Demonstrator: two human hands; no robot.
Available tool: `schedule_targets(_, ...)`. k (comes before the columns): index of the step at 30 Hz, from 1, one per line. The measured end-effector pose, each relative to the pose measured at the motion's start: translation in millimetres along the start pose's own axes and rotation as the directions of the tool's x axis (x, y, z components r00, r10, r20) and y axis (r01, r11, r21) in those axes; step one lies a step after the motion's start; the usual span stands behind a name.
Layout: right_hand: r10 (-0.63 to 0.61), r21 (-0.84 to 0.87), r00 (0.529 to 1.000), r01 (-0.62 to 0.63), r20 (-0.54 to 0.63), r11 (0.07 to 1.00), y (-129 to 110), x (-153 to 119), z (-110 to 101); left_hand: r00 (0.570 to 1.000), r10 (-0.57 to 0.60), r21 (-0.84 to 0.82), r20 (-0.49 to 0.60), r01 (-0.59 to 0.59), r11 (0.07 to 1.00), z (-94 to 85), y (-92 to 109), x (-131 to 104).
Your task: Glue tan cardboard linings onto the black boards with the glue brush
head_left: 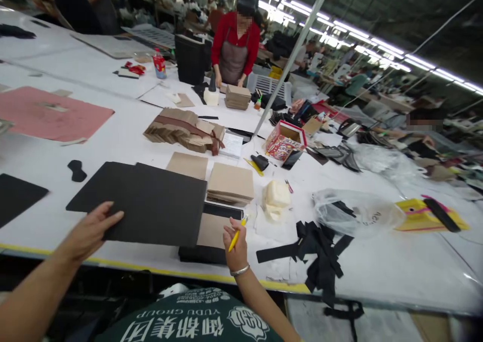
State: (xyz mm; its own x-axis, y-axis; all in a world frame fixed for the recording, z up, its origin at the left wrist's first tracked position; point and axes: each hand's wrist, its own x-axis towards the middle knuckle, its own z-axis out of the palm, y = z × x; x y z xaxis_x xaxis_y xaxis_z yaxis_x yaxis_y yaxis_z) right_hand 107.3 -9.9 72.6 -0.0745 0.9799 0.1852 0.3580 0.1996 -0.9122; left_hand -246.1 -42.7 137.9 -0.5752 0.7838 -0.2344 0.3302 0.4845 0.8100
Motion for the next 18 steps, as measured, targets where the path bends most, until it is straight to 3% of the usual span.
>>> schedule_targets(1, 0.026, 0.021, 0.999, -0.026, -0.022, 0.999, 2.6, -1.0, -1.1, 0.991, 0.003, -0.194, 0.136, 0.023, 0.981, 26.7, 0.3, -12.9)
schedule_targets(4, 0.1, -0.061, 0.99, -0.106, -0.1, 0.992, 23.1, -2.7, -14.1, 0.931, 0.06, -0.304, 0.359, 0.055, 0.951, 103.2, -7.5, -37.9)
schedule_targets(6, 0.104, -0.201, 0.986, -0.129, -0.129, 0.971, 43.6, -2.7, -26.6, 0.908, 0.082, -0.211, 0.41, 0.007, 0.978, 141.2, -17.4, -43.9)
schedule_targets(8, 0.072, -0.338, 0.987, -0.117, -0.143, 0.934, 64.2, -2.4, -37.3, 0.91, 0.091, 0.008, 0.404, -0.102, 0.995, 165.2, -27.5, -44.5)
schedule_targets(10, 0.017, -0.442, 0.989, -0.081, -0.146, 0.893, 80.4, -1.9, -43.9, 0.916, 0.108, 0.222, 0.386, -0.205, 0.953, 177.3, -35.3, -43.4)
schedule_targets(12, -0.039, -0.515, 0.989, -0.039, -0.14, 0.856, 89.1, -1.1, -48.1, 0.912, 0.123, 0.33, 0.391, -0.264, 0.906, 182.2, -39.8, -43.5)
schedule_targets(15, -0.059, -0.589, 0.993, -0.011, -0.1, 0.808, 88.9, 3.1, -61.4, 0.908, 0.121, 0.368, 0.401, -0.281, 0.886, 183.8, -42.0, -44.6)
schedule_targets(18, -0.023, -0.602, 0.991, -0.061, -0.13, 0.796, 83.3, 15.1, -95.1, 0.93, 0.147, 0.361, 0.337, -0.271, 0.892, 180.9, -41.5, -38.3)
